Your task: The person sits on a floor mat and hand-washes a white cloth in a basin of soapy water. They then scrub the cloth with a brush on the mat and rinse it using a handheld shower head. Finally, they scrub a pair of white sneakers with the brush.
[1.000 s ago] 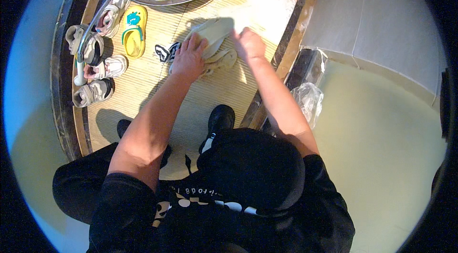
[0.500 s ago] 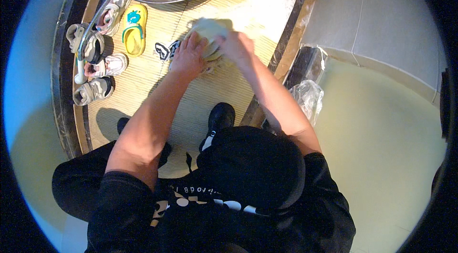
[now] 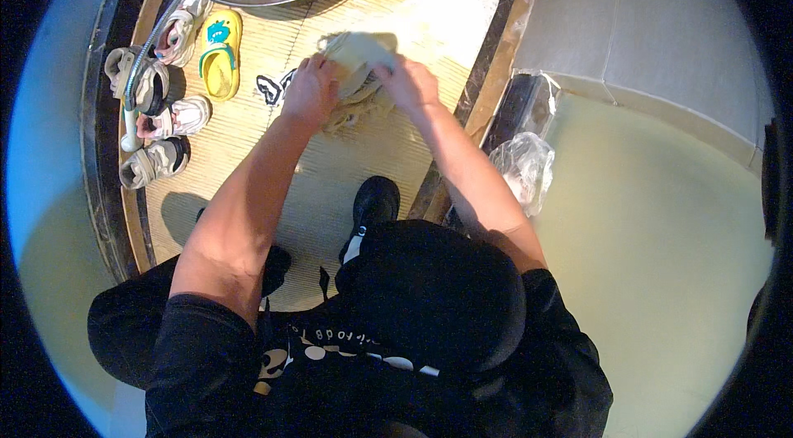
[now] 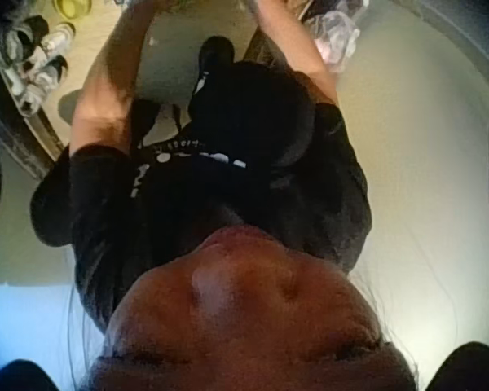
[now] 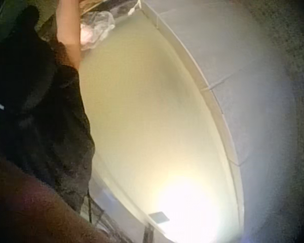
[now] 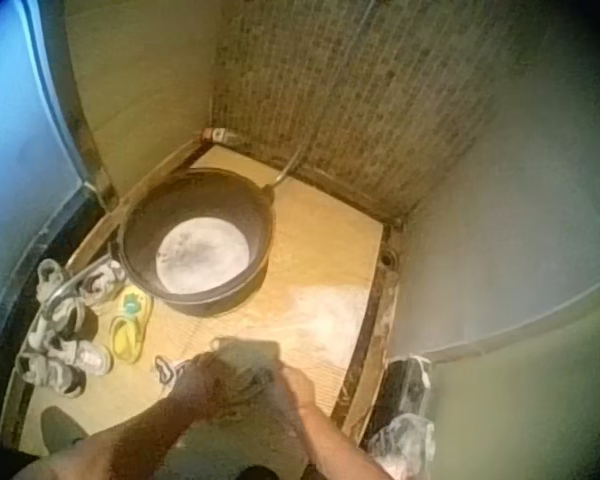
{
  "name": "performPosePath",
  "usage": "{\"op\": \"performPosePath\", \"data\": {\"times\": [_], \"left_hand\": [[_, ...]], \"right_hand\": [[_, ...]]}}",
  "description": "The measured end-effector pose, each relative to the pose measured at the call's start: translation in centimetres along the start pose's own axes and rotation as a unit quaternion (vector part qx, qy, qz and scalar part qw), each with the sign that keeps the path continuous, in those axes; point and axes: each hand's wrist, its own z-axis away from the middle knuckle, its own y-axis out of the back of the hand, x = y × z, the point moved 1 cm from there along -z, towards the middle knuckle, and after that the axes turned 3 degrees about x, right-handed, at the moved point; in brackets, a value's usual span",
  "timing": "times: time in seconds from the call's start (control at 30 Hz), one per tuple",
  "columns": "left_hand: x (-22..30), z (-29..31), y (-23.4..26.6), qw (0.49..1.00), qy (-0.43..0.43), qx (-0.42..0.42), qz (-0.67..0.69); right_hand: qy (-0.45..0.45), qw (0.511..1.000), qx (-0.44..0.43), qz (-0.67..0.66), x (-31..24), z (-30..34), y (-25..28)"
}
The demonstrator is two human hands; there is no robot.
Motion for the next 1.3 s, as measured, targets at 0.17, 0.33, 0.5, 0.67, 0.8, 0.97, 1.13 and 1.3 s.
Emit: {"op": "performPosePath", "data": {"times": [0.17,0.33,0.5,0.67,0.8,0.97,1.13,1.3], "left_hand": [[-1.8,-0.2,-0.6,0.997,-0.062,0.04,-0.025],[1.2,1.0,3.8,0.994,-0.07,0.072,-0.05],[-0.7,4.2,3.7,0.994,-0.027,0.088,-0.06],[0.0,4.0,0.0,0.995,-0.086,0.043,-0.031],[0.2,3.8,-1.3,0.997,-0.065,-0.001,-0.03],[0.0,3.5,-1.0,0.998,-0.041,-0.019,-0.033],[-0.1,3.6,-1.4,0.998,-0.061,-0.006,-0.016],[-0.1,3.3,-1.2,0.999,-0.046,-0.018,-0.012]], "right_hand": [[-0.115,0.992,0.051,-0.009,2.6,-0.7,1.0],[-0.199,0.969,0.108,-0.098,6.5,-0.5,4.5],[-0.181,0.966,0.088,-0.162,4.8,0.9,2.7],[-0.045,0.995,0.065,-0.064,1.0,2.3,-1.1],[-0.176,0.984,0.033,0.013,4.6,-1.6,2.7],[-0.156,0.987,0.031,0.018,3.7,-2.2,5.2],[0.029,0.993,0.064,-0.097,2.6,-0.3,-1.5],[-0.199,0.977,0.08,-0.002,5.2,-3.4,4.7]]}}
